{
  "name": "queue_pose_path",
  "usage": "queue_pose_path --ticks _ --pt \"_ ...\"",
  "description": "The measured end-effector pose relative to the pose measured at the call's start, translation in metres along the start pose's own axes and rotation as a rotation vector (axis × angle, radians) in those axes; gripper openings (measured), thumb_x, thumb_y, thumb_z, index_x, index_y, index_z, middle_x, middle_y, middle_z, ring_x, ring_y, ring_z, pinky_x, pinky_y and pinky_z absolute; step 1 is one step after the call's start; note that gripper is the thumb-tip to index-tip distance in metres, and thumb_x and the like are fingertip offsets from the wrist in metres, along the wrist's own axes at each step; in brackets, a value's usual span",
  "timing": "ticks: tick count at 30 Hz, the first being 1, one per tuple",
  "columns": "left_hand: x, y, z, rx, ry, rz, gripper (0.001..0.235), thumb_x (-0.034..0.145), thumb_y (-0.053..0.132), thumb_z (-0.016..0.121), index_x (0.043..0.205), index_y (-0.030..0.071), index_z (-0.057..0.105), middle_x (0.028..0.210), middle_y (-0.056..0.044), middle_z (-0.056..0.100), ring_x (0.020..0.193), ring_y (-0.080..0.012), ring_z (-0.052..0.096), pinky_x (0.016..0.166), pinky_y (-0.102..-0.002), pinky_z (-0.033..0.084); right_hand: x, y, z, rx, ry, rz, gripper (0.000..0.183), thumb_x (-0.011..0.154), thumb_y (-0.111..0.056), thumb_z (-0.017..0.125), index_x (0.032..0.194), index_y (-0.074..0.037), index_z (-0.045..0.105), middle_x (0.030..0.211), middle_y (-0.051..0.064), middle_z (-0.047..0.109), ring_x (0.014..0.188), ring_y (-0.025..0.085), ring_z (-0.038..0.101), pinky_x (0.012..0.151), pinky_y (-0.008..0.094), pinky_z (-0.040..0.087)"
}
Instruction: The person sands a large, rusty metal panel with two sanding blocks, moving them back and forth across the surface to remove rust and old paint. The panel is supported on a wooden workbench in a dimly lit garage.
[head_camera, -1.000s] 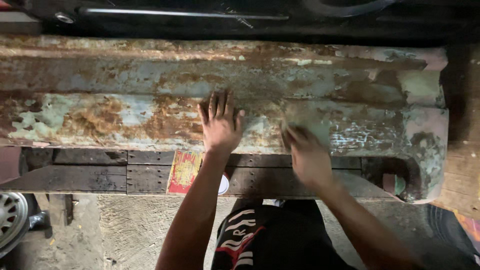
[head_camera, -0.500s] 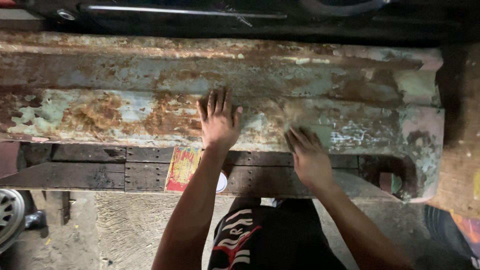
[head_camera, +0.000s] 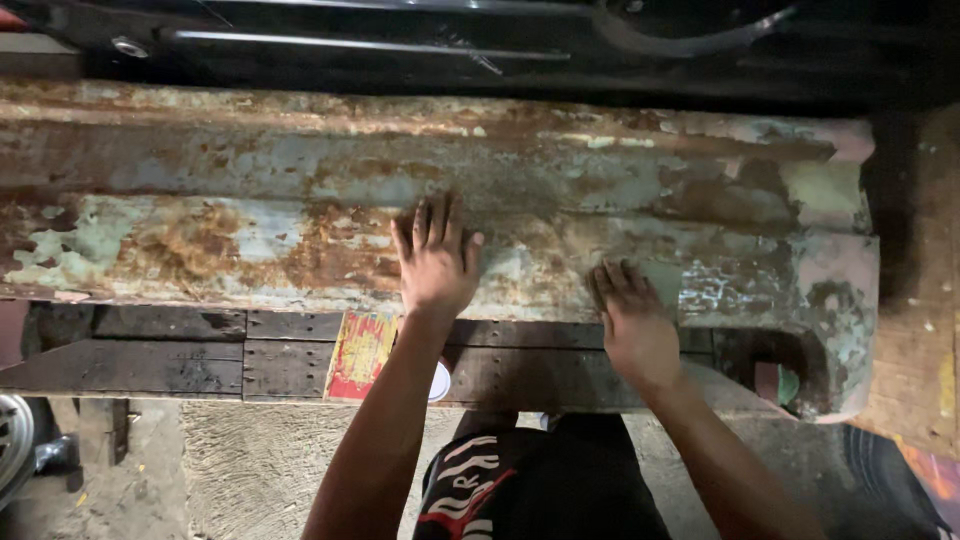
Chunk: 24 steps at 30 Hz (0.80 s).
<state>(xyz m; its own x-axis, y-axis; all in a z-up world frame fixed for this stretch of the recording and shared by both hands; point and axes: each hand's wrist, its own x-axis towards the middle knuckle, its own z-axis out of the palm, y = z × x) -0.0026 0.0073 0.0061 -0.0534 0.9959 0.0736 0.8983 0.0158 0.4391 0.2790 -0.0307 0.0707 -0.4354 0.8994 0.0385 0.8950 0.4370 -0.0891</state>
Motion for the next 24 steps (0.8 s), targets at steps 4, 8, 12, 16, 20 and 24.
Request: queue_pose_path --ticks 4,8,12,16,20,24 --pt "-0.004 0.001 0.002 -0.005 0.0 0.016 0.067 0.102 0.044 0.048 0.16 0.013 0.035 0.162 -0.014 0.041 0.151 -0.0381 0.033 0.123 -0.068 0.011 0.038 0.003 0.005 0.069 0.03 0.062 0.047 0.097 -0.015 0.062 0.143 -0.003 0.054 0.151 0.019 0.052 0.134 0.043 0.053 0.11 0.05 0.048" --pt "-0.003 0.0 0.002 0.0 0.009 0.008 0.065 0.103 0.044 0.048 0.16 0.013 0.036 0.163 -0.012 0.041 0.152 -0.0373 0.032 0.123 -0.069 0.011 0.059 -0.007 0.014 0.254 -0.224 0.388 0.062 0.1 -0.021 0.058 0.157 -0.006 0.038 0.158 0.02 0.039 0.13 0.041 0.055 0.098 0.049 0.054" --pt "-0.001 0.001 0.003 -0.017 0.007 0.007 0.067 0.102 0.045 0.048 0.159 0.013 0.036 0.163 -0.011 0.04 0.152 -0.0374 0.031 0.122 -0.068 0.011 -0.001 -0.026 0.01 0.181 0.003 0.061 0.065 0.088 -0.007 0.06 0.152 -0.006 0.046 0.153 0.026 0.045 0.136 0.044 0.05 0.106 0.052 0.049" --pt "-0.003 0.0 0.004 0.015 0.022 0.02 0.065 0.103 0.044 0.048 0.159 0.013 0.037 0.163 -0.012 0.04 0.152 -0.0367 0.032 0.122 -0.068 0.011 -0.003 -0.014 0.017 0.104 -0.045 0.031 0.065 0.086 -0.009 0.062 0.149 -0.006 0.047 0.152 0.024 0.047 0.137 0.045 0.049 0.104 0.052 0.048" --pt "-0.001 0.001 0.002 0.01 0.024 0.02 0.065 0.103 0.044 0.047 0.159 0.012 0.036 0.163 -0.012 0.04 0.152 -0.0358 0.033 0.123 -0.068 0.011 0.064 0.012 0.043 0.076 0.084 -0.017 0.055 0.097 -0.015 0.06 0.15 -0.004 0.051 0.149 0.021 0.055 0.133 0.043 0.055 0.112 0.049 0.046" --pt "-0.003 0.002 -0.001 -0.026 0.005 0.002 0.066 0.102 0.043 0.048 0.159 0.012 0.037 0.164 -0.011 0.041 0.151 -0.0366 0.033 0.123 -0.068 0.011 0.074 0.033 0.047 0.099 0.148 -0.044 0.048 0.098 -0.019 0.056 0.144 -0.003 0.059 0.142 0.021 0.062 0.127 0.042 0.06 0.107 0.049 0.048"
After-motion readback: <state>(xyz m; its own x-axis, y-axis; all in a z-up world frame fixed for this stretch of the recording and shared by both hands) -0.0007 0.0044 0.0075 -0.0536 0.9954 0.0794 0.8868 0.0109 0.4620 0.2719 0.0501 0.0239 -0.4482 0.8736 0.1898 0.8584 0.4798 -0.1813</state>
